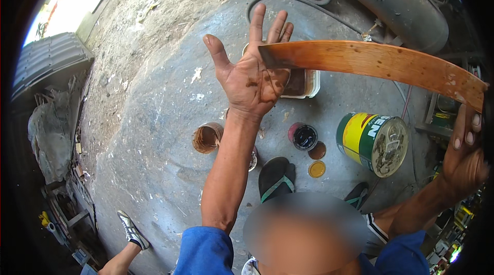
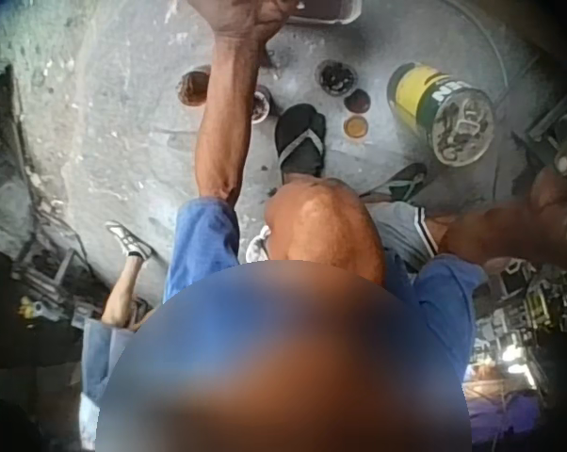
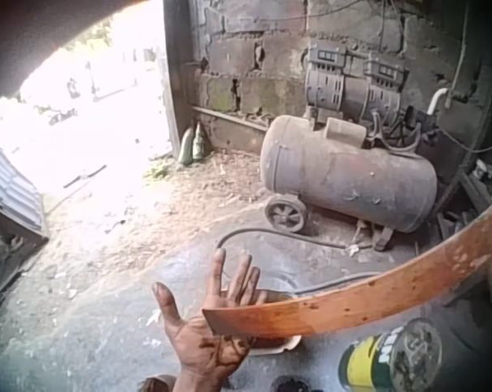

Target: The person is mixing different colors of paint from several small cans into a larger container using a wooden stirrer.

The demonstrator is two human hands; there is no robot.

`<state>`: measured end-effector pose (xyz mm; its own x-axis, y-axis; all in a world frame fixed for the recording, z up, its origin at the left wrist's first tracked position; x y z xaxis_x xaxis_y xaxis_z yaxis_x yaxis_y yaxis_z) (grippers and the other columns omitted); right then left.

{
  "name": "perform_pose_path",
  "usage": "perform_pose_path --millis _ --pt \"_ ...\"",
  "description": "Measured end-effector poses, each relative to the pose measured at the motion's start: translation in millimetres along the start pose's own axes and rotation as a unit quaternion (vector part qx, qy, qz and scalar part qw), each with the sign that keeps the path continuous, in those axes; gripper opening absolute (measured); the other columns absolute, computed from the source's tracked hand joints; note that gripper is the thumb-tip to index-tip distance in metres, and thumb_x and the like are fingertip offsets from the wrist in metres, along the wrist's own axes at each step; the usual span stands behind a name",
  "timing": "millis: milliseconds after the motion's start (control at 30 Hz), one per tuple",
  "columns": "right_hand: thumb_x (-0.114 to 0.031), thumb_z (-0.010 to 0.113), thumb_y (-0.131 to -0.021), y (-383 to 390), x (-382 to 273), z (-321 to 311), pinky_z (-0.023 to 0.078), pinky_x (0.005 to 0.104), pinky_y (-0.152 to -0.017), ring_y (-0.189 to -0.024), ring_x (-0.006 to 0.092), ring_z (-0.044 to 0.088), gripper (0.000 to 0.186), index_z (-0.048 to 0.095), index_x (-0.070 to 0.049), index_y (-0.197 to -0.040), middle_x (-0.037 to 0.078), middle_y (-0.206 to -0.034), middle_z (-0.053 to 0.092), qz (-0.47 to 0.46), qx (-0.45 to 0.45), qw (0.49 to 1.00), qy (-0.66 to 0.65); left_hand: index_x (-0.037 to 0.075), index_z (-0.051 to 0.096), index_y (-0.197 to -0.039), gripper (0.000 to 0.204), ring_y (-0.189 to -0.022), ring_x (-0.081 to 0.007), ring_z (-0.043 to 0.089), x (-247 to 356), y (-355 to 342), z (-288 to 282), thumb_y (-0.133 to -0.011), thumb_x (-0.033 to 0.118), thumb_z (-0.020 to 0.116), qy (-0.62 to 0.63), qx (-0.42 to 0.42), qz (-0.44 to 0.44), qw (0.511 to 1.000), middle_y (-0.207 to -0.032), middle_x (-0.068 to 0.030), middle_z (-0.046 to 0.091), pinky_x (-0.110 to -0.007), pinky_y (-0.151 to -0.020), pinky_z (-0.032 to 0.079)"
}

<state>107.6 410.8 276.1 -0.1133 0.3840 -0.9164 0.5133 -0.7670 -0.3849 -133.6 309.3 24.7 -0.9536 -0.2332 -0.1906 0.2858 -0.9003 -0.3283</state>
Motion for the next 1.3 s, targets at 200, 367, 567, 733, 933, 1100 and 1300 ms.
perform_pose_path --millis 200,367,567,733,933,1100,1300 --pt "-0.026 0.055 -0.117 -1 5 -1 0.042 0.0266 -0.04 -0.045 0.0134 0.042 0.044 0.048 -0.009 -0.077 0.006 -0.063 0.047 -0.03 -0.075 0.996 -0.029 0.018 0.019 -0.177 0.123 -0.161 -0.0433 0.034 -15 -2 -4 -0.088 0.1 0.041 -0.097 0.124 0.043 0.987 -0.18 -0.025 0.02 -0.049 -0.095 0.069" --pt "-0.026 0.055 -0.117 6 9 0 0.041 0.0265 -0.04 -0.046 0.013 0.042 0.041 0.054 -0.006 -0.08 0.006 -0.064 0.049 0.0 0.001 0.999 -0.045 0.016 0.019 -0.177 0.125 -0.162 -0.0458 0.032 -19 3 -5 -0.088 0.101 0.039 -0.067 0.105 0.039 0.991 -0.179 -0.027 0.019 -0.056 -0.105 0.063" --pt "-0.026 0.058 -0.115 7 18 -11 0.04 0.0244 -0.041 -0.046 0.0112 0.042 0.038 0.061 -0.002 -0.087 0.006 -0.067 0.054 0.011 0.009 0.998 -0.056 0.016 0.017 -0.177 0.123 -0.163 -0.0469 0.03 -23 6 -3 -0.09 0.1 0.035 -0.027 0.067 0.026 0.997 -0.18 -0.0275 0.019 -0.067 -0.12 0.047" --pt "-0.031 0.065 -0.112 18 32 -32 0.04 0.0232 -0.041 -0.049 0.0114 0.045 0.037 0.064 -0.001 -0.092 0.006 -0.07 0.056 0.038 0.116 0.987 -0.101 0.016 0.018 -0.177 0.121 -0.165 -0.0464 0.026 -15 17 0 -0.091 0.098 0.041 -0.045 0.053 0.03 0.997 -0.18 -0.0263 0.018 -0.071 -0.131 0.025" --pt "-0.015 0.065 -0.111 36 55 -49 0.039 0.0234 -0.053 -0.062 0.0086 0.047 0.021 0.075 0.003 -0.107 0.003 -0.079 0.056 -0.014 0.13 0.991 0.014 0.017 0.018 -0.177 0.119 -0.167 -0.045 0.02 -7 38 -6 -0.092 0.095 0.046 -0.05 0.108 0.075 0.99 -0.182 -0.0251 0.015 -0.069 -0.134 0.016" --pt "-0.014 0.07 -0.108 63 106 12 0.044 0.0269 -0.054 -0.066 0.0075 0.061 0.025 0.075 0.002 -0.09 0.005 -0.08 0.068 0.069 0.094 0.969 0.218 0.017 0.017 -0.177 0.12 -0.167 -0.045 0.019 -4 54 -7 -0.091 0.095 0.047 -0.052 0.129 0.093 0.986 -0.182 -0.0251 0.014 -0.07 -0.134 0.017" --pt "-0.001 0.074 -0.099 60 160 118 0.055 0.0337 -0.064 -0.072 0.0211 0.073 0.007 0.078 0.005 -0.099 0.011 -0.087 0.075 -0.018 -0.104 0.953 0.284 0.017 0.018 -0.177 0.117 -0.168 -0.0448 0.016 1 70 -7 -0.093 0.092 0.049 -0.063 0.142 0.107 0.982 -0.183 -0.023 0.013 -0.07 -0.134 0.016"
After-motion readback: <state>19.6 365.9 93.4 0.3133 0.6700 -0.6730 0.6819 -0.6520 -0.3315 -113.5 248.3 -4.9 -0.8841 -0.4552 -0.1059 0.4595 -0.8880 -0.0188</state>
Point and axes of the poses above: each hand's wrist, its own y-axis away from the middle knuckle, its own z-axis out of the palm, x = y × z, the point moved 10 cm from there along -y, towards the middle knuckle
